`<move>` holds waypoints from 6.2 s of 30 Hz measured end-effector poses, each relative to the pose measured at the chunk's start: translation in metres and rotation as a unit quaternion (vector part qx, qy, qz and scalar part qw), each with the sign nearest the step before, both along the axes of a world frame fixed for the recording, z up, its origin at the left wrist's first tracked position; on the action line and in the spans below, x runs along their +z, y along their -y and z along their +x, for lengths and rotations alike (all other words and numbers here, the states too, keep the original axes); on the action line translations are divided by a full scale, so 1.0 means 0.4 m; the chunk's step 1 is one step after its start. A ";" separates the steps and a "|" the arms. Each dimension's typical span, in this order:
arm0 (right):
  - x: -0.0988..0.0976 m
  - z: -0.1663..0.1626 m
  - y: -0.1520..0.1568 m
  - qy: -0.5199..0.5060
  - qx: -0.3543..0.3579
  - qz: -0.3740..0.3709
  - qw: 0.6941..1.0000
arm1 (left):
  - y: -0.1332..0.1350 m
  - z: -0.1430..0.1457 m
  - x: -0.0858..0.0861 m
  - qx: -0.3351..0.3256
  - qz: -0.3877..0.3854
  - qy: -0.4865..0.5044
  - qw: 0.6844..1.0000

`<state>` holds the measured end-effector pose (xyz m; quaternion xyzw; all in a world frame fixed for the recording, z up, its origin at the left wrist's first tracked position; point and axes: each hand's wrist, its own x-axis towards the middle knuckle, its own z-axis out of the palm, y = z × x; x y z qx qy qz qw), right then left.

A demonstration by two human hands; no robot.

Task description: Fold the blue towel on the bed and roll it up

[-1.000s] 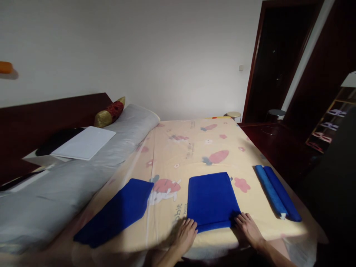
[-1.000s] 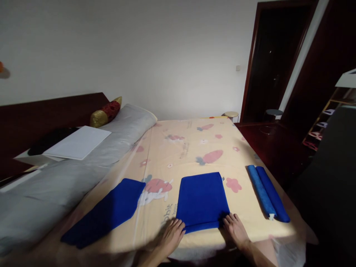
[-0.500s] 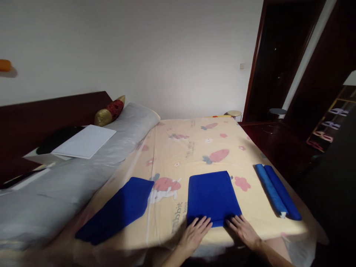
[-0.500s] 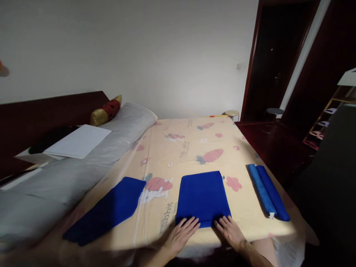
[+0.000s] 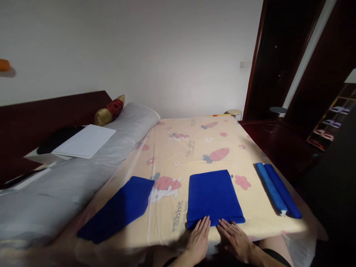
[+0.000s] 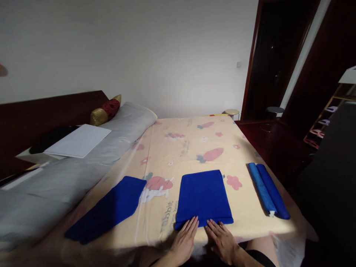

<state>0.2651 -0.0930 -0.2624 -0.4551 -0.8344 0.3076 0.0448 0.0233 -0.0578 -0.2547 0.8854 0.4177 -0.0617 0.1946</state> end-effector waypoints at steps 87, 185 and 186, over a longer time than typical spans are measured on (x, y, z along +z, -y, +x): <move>-0.112 0.177 -0.081 0.090 -0.005 0.263 0.961 | -0.094 -0.133 -0.109 0.021 0.081 -0.039 0.996; -0.060 0.131 -0.064 0.048 -0.108 0.104 0.988 | -0.079 -0.179 -0.121 0.012 0.130 0.003 0.991; -0.047 0.130 -0.063 0.038 -0.124 0.097 0.987 | -0.080 -0.180 -0.116 0.024 0.122 -0.003 0.992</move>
